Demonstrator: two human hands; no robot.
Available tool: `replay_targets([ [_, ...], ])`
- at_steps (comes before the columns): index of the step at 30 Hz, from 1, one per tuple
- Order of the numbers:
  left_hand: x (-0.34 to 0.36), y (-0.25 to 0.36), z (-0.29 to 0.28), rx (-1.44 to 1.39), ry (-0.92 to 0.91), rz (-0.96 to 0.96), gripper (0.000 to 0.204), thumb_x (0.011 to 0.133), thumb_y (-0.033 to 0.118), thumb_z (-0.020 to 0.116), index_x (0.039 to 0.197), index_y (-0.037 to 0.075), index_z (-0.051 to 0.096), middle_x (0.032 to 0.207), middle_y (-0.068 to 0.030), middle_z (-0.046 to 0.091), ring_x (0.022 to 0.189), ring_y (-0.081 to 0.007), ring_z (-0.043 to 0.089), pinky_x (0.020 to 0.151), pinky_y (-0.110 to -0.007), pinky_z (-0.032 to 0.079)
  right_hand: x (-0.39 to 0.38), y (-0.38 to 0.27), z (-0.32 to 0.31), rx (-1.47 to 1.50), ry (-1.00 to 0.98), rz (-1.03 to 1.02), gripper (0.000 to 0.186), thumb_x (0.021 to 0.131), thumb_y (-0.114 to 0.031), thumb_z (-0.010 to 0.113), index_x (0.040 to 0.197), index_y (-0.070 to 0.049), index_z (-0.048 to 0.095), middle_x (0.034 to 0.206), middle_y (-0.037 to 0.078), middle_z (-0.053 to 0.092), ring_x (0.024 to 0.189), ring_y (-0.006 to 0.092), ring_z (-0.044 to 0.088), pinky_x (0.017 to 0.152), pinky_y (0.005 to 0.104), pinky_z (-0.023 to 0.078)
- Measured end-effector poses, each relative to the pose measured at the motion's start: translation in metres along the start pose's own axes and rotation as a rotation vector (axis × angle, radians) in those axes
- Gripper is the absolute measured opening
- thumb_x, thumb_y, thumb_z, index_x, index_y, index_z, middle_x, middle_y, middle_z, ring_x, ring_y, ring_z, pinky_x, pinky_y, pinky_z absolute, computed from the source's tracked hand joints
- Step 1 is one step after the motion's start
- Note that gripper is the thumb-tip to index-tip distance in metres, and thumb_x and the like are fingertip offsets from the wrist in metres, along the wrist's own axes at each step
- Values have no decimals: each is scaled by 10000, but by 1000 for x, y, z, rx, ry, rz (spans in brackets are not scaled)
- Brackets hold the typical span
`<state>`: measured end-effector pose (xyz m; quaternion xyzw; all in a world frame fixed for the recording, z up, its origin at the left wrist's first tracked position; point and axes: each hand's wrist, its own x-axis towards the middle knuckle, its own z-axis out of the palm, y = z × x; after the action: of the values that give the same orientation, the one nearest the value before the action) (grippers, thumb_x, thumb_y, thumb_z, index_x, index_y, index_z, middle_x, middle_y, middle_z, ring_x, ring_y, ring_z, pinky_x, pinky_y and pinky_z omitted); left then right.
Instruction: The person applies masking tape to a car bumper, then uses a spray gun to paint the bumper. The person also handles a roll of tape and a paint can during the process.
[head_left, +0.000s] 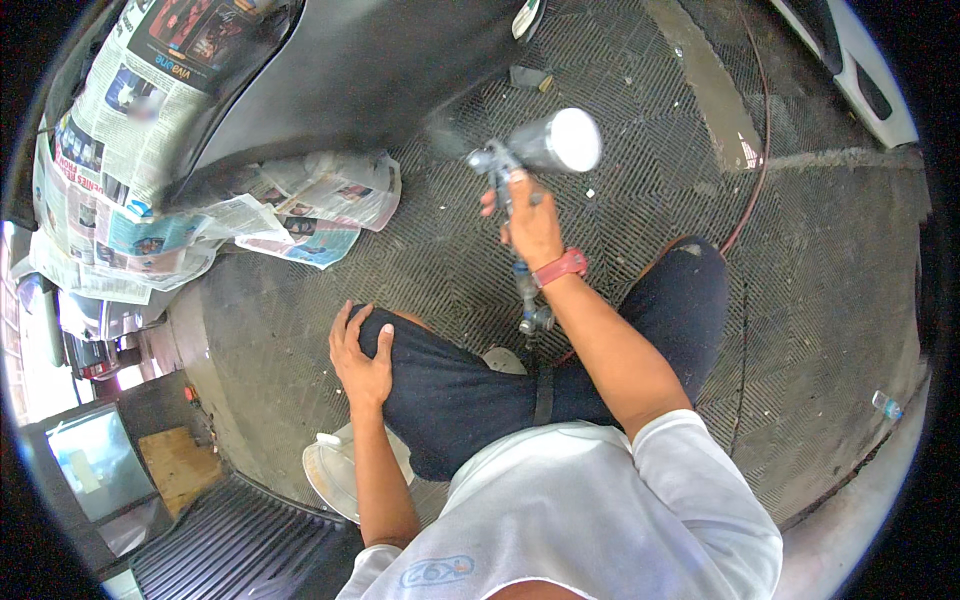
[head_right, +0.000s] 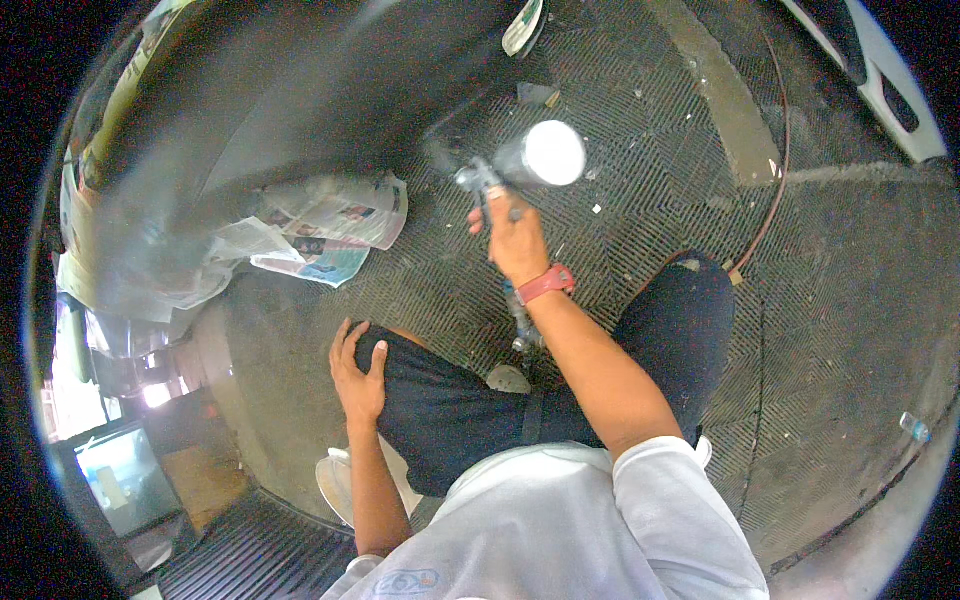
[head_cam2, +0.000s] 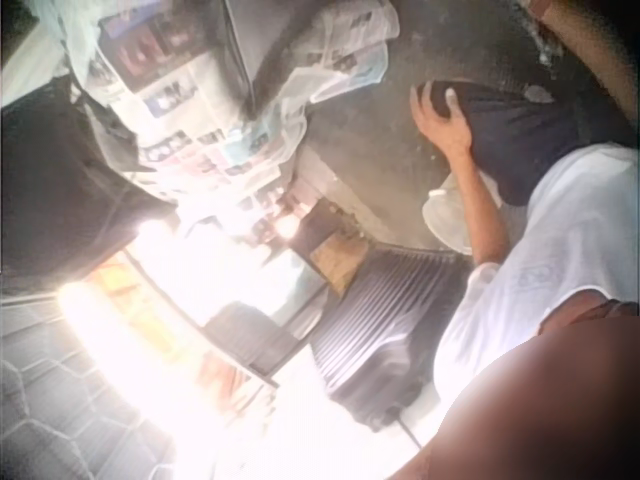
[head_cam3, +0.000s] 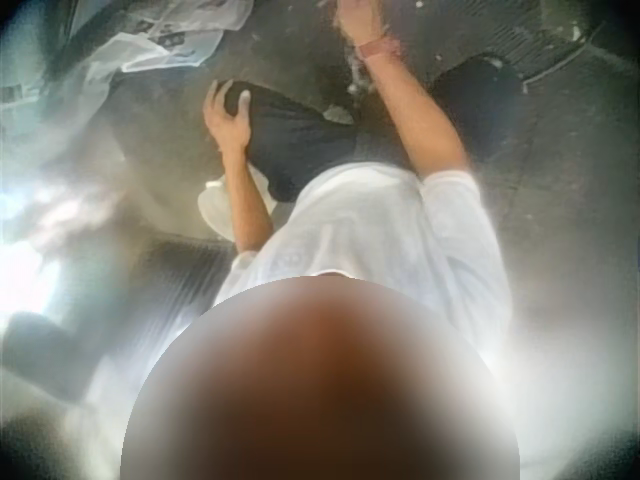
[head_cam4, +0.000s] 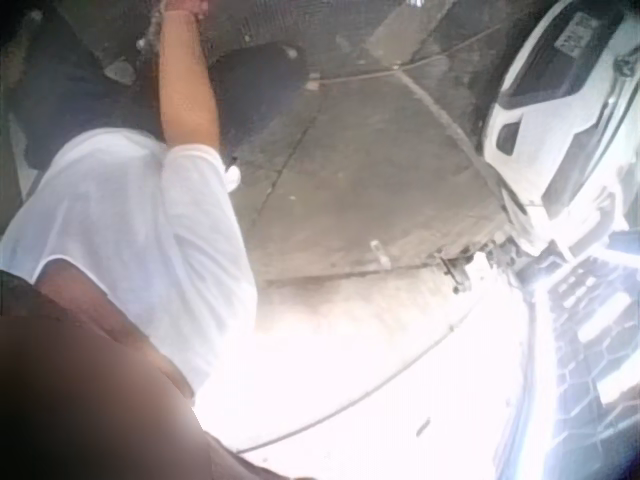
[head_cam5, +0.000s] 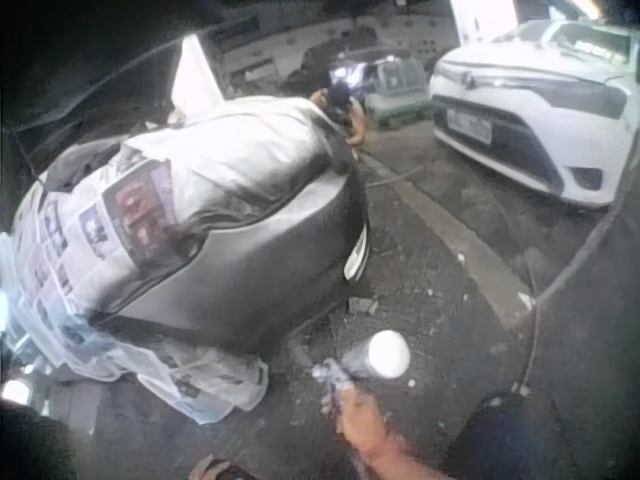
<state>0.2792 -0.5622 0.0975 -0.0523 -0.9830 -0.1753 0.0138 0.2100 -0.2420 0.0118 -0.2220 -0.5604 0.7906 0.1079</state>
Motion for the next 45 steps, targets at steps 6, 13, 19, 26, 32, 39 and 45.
replay_targets([
  [6,-5,-6,0,-24,4,-9,486,984,384,792,1402,144,727,1618,-156,568,1513,-398,487,1274,-551,350,-12,25,28,5,-202,122,566,1162,-520,477,1246,-31,750,903,76,787,574,135,637,469,304,497],
  [13,-20,-12,-6,-40,16,-42,477,1008,362,769,1426,140,708,1638,-161,546,1523,-401,471,1280,-545,343,35,33,-8,-59,-67,162,640,1168,-537,412,1148,18,729,857,120,775,597,172,676,448,314,489],
  [19,-28,-10,-10,-69,19,-52,451,1024,330,747,1430,137,704,1654,-143,533,1530,-392,458,1283,-538,334,87,16,-57,12,153,81,707,1163,-578,381,1115,38,726,925,148,792,759,216,776,450,339,533],
  [26,-33,-9,-11,-53,15,-88,451,1033,340,735,1432,131,704,1659,-156,523,1521,-404,464,1280,-537,338,128,-14,-98,30,319,-24,708,1170,-569,359,1184,31,736,1003,156,816,823,227,798,469,344,553],
  [32,-33,-11,-10,-33,21,-48,483,1038,377,731,1448,123,692,1660,-157,519,1529,-405,455,1281,-544,342,125,-24,-99,44,350,-75,690,1170,-560,393,1169,45,725,958,144,801,785,205,779,464,338,538],
  [39,-22,0,-6,-4,-5,-61,472,1028,361,737,1445,145,697,1659,-162,518,1534,-410,453,1286,-551,338,44,-27,-50,71,55,80,654,1142,-556,470,1156,33,754,832,128,785,510,184,640,432,337,486],
  [45,-12,8,-1,-15,-29,-56,471,1025,368,740,1443,155,697,1660,-162,520,1537,-412,452,1284,-557,339,8,-38,-38,75,-57,80,626,1149,-542,473,1089,9,765,781,98,756,458,152,564,421,323,452],
])
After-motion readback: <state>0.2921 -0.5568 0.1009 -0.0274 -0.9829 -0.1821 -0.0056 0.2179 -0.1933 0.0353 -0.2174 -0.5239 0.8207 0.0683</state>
